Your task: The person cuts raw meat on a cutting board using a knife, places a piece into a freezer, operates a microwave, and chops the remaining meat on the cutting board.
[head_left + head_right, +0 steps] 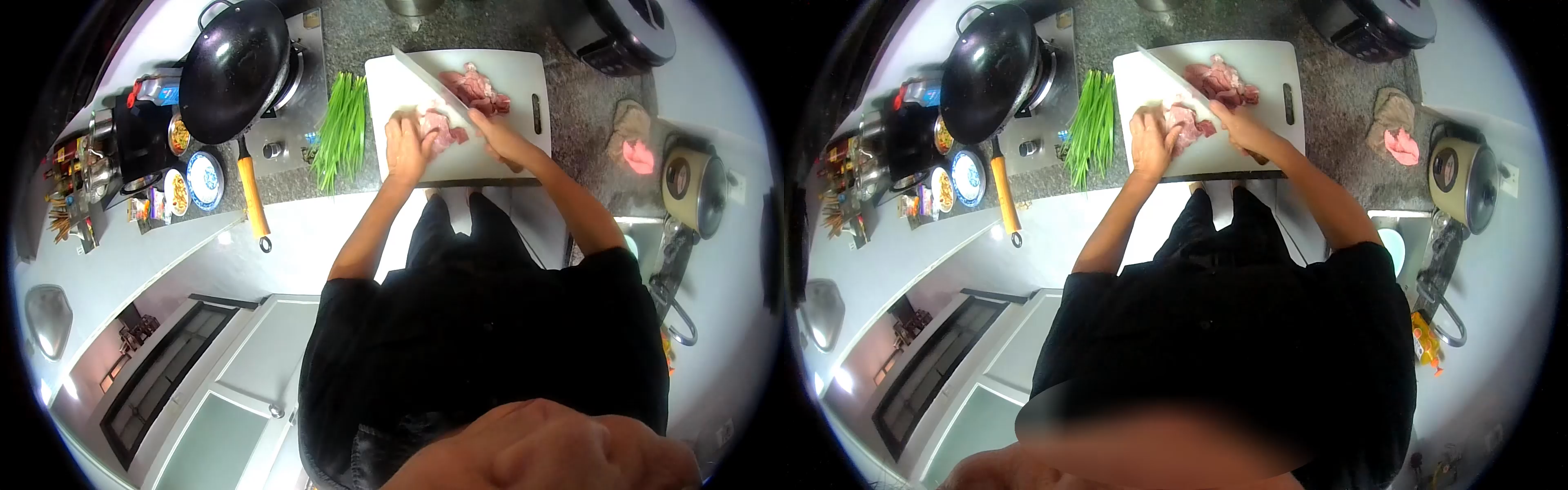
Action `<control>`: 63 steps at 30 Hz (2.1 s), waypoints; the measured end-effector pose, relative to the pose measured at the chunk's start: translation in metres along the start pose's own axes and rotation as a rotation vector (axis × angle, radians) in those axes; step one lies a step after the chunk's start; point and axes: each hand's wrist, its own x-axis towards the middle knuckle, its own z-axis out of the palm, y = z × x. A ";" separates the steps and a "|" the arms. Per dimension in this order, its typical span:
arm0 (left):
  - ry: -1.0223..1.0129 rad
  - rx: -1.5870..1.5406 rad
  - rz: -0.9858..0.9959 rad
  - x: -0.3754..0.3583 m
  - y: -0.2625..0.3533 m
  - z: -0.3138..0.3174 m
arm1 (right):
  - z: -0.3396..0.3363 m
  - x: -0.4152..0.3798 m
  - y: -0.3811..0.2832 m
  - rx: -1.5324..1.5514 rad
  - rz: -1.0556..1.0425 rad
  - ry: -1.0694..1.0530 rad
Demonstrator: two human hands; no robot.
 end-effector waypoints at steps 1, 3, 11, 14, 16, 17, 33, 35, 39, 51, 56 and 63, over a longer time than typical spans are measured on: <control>0.100 -0.049 0.002 -0.002 -0.001 0.001 | -0.002 -0.009 0.003 0.001 0.004 0.002; 0.050 -0.032 0.046 -0.001 -0.011 -0.003 | -0.007 -0.023 0.010 -0.203 -0.043 0.085; -0.067 -0.136 0.316 0.006 -0.019 0.002 | -0.015 -0.098 0.005 -0.511 -0.210 0.044; -0.048 -0.118 0.271 0.000 -0.024 0.011 | -0.019 -0.099 0.005 -0.572 -0.121 0.009; -0.076 -0.173 0.201 0.001 -0.022 0.009 | -0.016 -0.090 0.007 -0.566 -0.105 -0.007; -0.079 -0.174 0.197 0.002 -0.021 0.008 | -0.010 -0.080 0.008 -0.522 -0.164 -0.016; -0.075 -0.203 0.155 0.002 -0.015 0.007 | 0.001 -0.041 0.053 -0.737 -0.434 0.050; -0.093 -0.211 0.168 0.001 -0.014 0.006 | 0.021 -0.008 0.027 -0.758 -0.608 0.054; -0.109 -0.149 0.168 0.000 -0.011 0.002 | 0.052 0.037 -0.026 -0.542 -0.396 0.004; -0.073 -0.122 0.241 0.002 -0.010 -0.003 | -0.027 -0.059 0.054 -0.118 0.075 0.014; -0.005 -0.302 0.066 0.014 -0.014 -0.004 | -0.009 -0.077 0.025 -0.130 -0.064 0.097; -0.328 0.056 -0.109 0.064 -0.017 0.017 | 0.004 -0.061 0.015 -0.291 -0.225 0.124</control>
